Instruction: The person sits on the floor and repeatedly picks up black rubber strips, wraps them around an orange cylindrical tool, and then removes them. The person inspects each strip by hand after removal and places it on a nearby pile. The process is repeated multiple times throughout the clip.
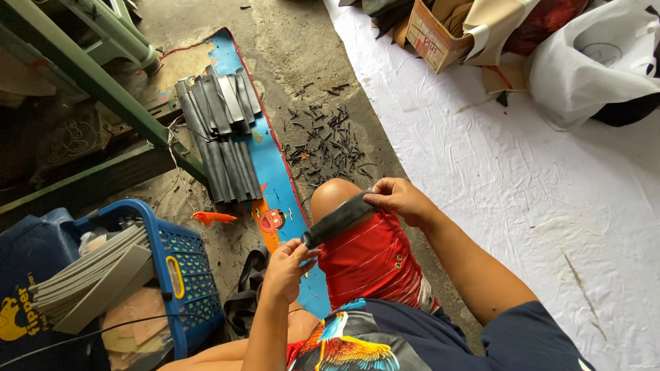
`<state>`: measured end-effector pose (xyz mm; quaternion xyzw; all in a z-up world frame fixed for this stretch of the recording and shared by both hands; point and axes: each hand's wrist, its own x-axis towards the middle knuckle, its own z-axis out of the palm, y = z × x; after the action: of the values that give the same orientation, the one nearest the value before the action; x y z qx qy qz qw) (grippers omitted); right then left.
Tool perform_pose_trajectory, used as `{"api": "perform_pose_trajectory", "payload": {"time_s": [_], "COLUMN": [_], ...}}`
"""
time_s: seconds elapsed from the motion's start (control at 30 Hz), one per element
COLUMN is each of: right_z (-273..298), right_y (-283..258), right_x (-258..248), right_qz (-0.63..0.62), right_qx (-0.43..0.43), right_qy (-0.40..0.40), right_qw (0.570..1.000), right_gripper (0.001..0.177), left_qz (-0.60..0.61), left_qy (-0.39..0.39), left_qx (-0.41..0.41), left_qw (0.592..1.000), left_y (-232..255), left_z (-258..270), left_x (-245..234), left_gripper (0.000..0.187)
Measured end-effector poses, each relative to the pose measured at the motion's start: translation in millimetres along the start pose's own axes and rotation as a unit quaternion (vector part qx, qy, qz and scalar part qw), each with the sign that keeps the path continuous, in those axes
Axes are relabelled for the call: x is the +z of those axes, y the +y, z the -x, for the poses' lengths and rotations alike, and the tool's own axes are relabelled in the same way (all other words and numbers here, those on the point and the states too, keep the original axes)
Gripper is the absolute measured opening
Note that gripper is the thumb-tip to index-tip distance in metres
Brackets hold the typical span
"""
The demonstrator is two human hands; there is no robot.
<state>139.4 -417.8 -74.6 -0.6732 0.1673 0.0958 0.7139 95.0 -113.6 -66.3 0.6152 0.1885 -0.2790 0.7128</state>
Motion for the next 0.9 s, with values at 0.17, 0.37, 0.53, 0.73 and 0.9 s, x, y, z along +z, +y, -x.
{"api": "perform_pose_trajectory", "payload": {"time_s": [0.17, 0.37, 0.53, 0.73, 0.9], "right_z": [4, 23, 18, 17, 15], "right_y": [-11, -39, -31, -33, -29], "right_x": [0, 1, 0, 2, 3], "right_qz": [-0.039, 0.006, 0.028, 0.087, 0.092], "right_qx": [-0.029, -0.103, -0.115, -0.124, -0.124], "right_qy": [0.015, 0.067, 0.094, 0.119, 0.116], "right_qw": [0.999, 0.992, 0.989, 0.981, 0.981], "right_gripper": [0.019, 0.014, 0.014, 0.011, 0.011], "left_qz": [0.019, -0.025, -0.04, -0.019, -0.026], "left_qy": [0.027, 0.055, 0.059, 0.056, 0.058], "left_qx": [0.099, 0.183, 0.202, 0.24, 0.24], "left_qw": [0.995, 0.981, 0.977, 0.969, 0.969], "left_y": [23, 22, 27, 16, 15], "left_z": [20, 31, 41, 32, 30], "left_x": [4, -2, 8, 4, 2], "left_gripper": [0.018, 0.021, 0.021, 0.022, 0.022]}}
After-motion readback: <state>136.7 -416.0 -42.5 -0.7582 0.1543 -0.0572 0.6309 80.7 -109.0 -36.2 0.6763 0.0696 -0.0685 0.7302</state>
